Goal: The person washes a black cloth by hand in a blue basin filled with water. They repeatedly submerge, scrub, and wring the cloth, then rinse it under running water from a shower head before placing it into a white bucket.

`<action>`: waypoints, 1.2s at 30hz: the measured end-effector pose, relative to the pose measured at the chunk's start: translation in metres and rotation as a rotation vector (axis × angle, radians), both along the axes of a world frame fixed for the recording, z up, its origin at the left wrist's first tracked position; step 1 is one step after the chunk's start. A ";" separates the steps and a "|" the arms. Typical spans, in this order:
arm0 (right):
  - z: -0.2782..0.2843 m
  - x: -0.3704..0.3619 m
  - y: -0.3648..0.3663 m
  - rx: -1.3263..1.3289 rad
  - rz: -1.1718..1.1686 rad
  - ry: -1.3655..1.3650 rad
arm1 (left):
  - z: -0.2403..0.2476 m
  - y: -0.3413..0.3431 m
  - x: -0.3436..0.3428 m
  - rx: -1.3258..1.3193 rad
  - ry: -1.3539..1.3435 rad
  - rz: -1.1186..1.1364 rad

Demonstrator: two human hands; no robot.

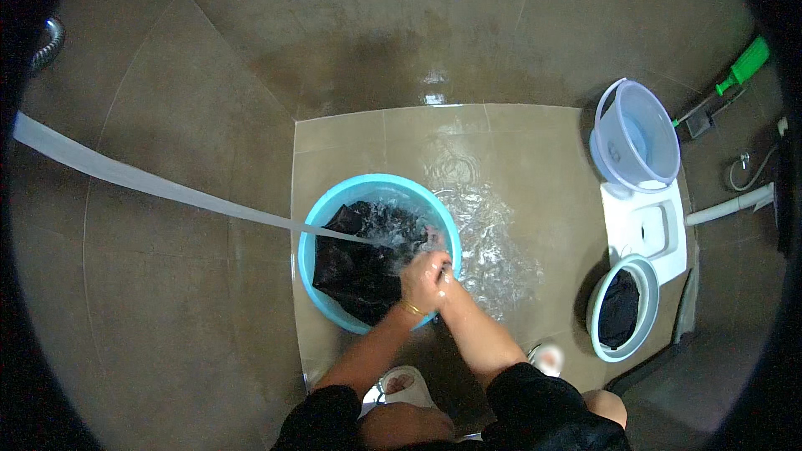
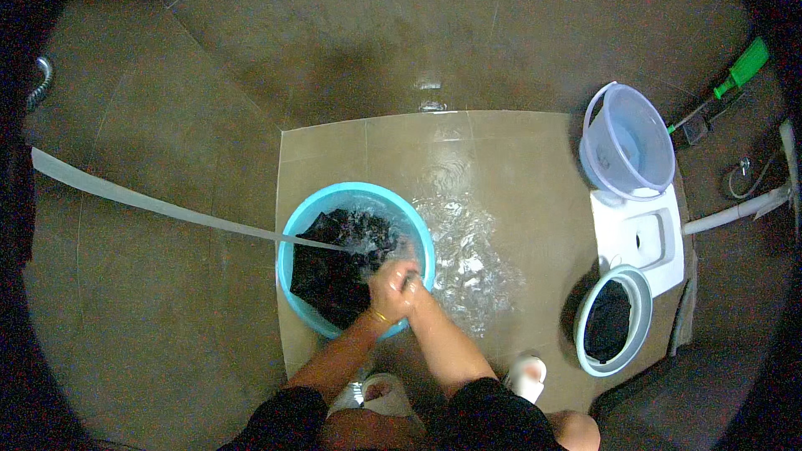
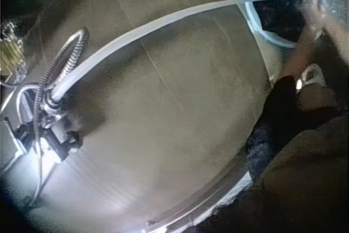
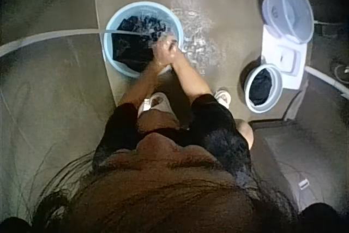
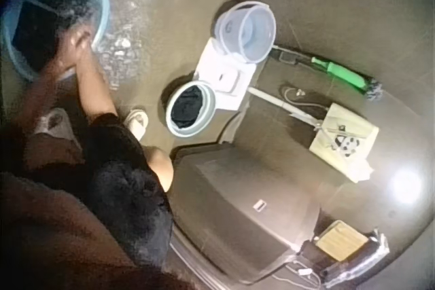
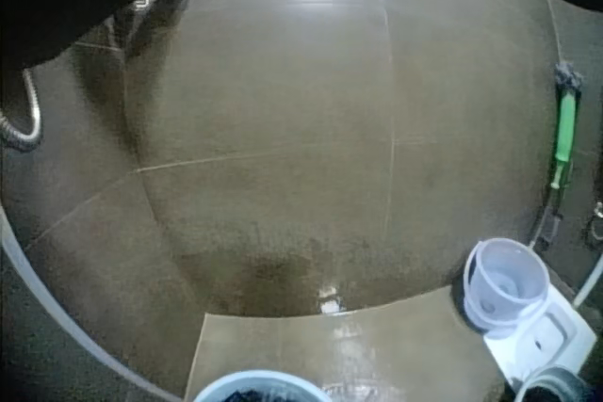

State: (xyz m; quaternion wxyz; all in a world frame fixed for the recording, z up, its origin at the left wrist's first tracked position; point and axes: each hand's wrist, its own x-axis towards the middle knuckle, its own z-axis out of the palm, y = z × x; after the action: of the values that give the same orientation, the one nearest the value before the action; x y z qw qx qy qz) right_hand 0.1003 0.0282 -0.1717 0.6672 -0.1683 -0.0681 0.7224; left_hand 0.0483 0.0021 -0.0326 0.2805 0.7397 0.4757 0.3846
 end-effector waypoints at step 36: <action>0.037 0.018 0.023 -0.076 0.234 0.260 | 0.016 -0.016 0.010 -0.161 0.053 -0.039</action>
State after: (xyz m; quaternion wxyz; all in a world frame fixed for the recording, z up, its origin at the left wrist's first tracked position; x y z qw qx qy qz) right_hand 0.1186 0.0513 -0.1343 0.5751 -0.0896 0.0270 0.8127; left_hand 0.0587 -0.0138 -0.0169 0.3341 0.7338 0.4977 0.3198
